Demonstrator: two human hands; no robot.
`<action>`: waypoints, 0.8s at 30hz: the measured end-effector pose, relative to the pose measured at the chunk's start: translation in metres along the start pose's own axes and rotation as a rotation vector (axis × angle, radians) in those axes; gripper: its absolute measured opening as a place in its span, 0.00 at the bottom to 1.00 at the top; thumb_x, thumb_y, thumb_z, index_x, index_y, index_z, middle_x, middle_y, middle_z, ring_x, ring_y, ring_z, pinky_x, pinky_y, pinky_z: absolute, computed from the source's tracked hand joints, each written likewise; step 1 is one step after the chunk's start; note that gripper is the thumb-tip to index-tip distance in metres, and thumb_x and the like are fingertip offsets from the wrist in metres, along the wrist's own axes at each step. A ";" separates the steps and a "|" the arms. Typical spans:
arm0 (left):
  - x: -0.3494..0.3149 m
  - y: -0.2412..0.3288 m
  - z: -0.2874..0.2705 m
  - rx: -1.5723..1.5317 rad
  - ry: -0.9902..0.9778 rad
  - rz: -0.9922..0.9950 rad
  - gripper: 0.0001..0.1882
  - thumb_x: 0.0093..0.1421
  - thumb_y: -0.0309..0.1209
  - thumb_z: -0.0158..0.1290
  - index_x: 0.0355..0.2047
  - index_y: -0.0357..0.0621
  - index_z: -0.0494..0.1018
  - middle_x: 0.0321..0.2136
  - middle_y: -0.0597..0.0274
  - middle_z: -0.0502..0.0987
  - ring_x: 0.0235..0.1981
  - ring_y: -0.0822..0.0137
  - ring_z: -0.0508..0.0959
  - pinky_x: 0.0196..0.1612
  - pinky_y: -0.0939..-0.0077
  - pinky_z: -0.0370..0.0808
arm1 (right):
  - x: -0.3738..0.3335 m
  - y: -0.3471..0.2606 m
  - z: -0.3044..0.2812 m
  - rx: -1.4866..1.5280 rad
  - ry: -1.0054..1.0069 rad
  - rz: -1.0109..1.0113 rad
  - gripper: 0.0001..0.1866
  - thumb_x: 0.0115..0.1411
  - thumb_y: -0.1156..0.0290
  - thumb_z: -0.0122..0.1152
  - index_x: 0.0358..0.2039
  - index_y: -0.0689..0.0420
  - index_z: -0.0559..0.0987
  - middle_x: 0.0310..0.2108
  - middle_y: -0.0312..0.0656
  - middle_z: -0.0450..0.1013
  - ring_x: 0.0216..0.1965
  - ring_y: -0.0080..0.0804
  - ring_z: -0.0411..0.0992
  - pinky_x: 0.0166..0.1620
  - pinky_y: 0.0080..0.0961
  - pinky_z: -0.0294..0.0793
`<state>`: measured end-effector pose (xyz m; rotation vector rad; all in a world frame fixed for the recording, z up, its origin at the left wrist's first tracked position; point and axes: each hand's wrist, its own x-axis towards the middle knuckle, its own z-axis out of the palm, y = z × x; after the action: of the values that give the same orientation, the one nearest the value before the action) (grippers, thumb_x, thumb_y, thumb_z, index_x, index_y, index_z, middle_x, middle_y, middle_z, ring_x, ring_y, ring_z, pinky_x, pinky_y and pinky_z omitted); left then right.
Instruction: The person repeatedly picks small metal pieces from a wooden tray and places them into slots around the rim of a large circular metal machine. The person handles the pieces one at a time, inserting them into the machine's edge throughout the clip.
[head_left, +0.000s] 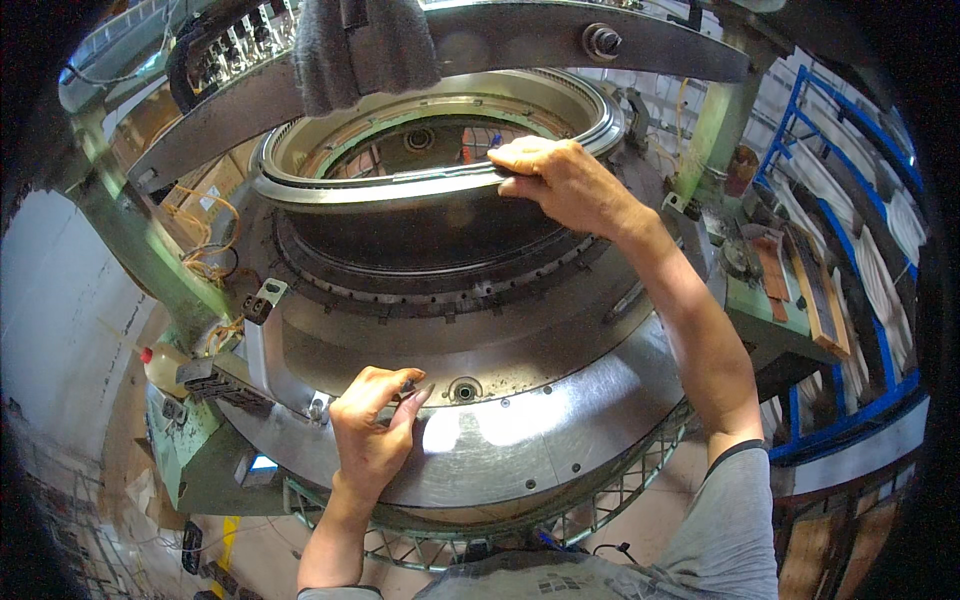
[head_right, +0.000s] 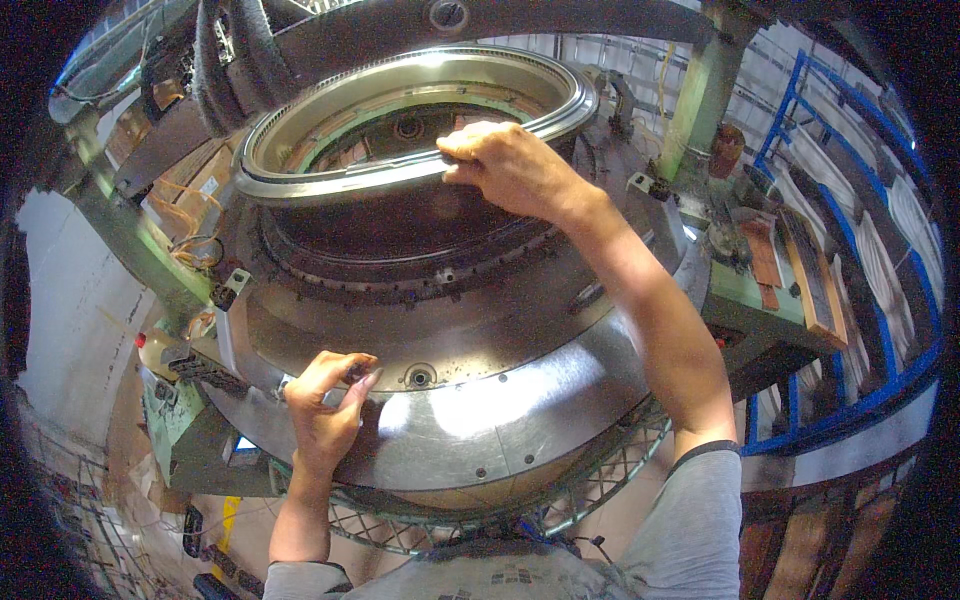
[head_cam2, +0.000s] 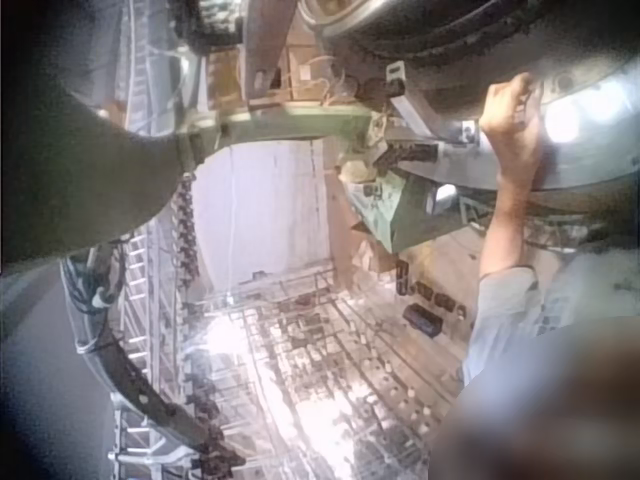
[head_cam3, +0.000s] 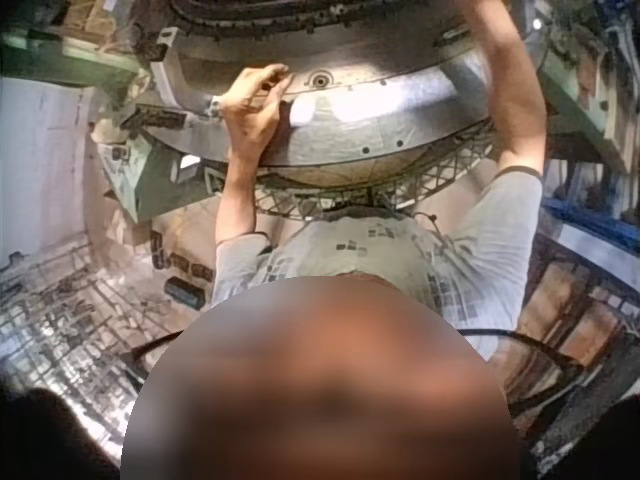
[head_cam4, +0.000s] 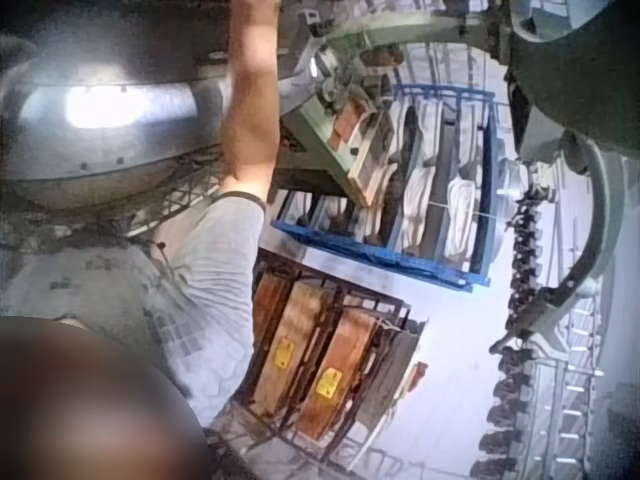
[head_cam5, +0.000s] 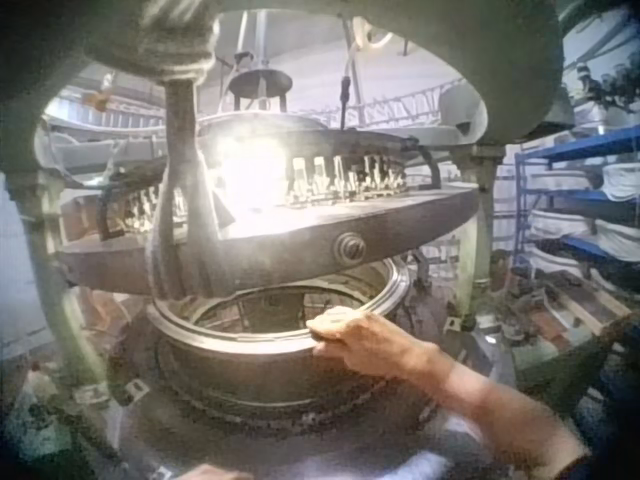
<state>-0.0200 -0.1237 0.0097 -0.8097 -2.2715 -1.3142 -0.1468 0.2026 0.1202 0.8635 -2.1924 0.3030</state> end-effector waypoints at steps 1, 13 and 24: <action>0.000 0.001 0.000 0.010 0.000 0.003 0.12 0.53 0.16 0.64 0.39 0.32 0.83 0.32 0.49 0.84 0.31 0.60 0.84 0.36 0.71 0.80 | 0.001 0.003 0.000 0.043 -0.018 -0.010 0.17 0.60 0.63 0.69 0.45 0.60 0.84 0.42 0.54 0.80 0.46 0.53 0.79 0.51 0.42 0.79; 0.002 0.002 0.004 0.007 -0.047 0.016 0.11 0.52 0.16 0.64 0.38 0.33 0.83 0.31 0.49 0.83 0.31 0.58 0.84 0.35 0.70 0.80 | -0.001 0.026 -0.019 0.142 -0.254 0.122 0.24 0.57 0.61 0.73 0.53 0.55 0.83 0.51 0.53 0.79 0.53 0.48 0.79 0.57 0.38 0.77; 0.000 0.001 0.003 0.013 -0.080 0.014 0.11 0.52 0.17 0.65 0.37 0.34 0.83 0.30 0.51 0.83 0.30 0.59 0.84 0.34 0.69 0.79 | 0.037 0.024 -0.013 0.180 -0.349 0.235 0.13 0.62 0.66 0.70 0.46 0.53 0.88 0.38 0.46 0.85 0.37 0.34 0.84 0.43 0.31 0.81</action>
<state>-0.0196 -0.1209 0.0090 -0.8869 -2.3294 -1.2809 -0.1734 0.2081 0.1576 0.8008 -2.6310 0.5015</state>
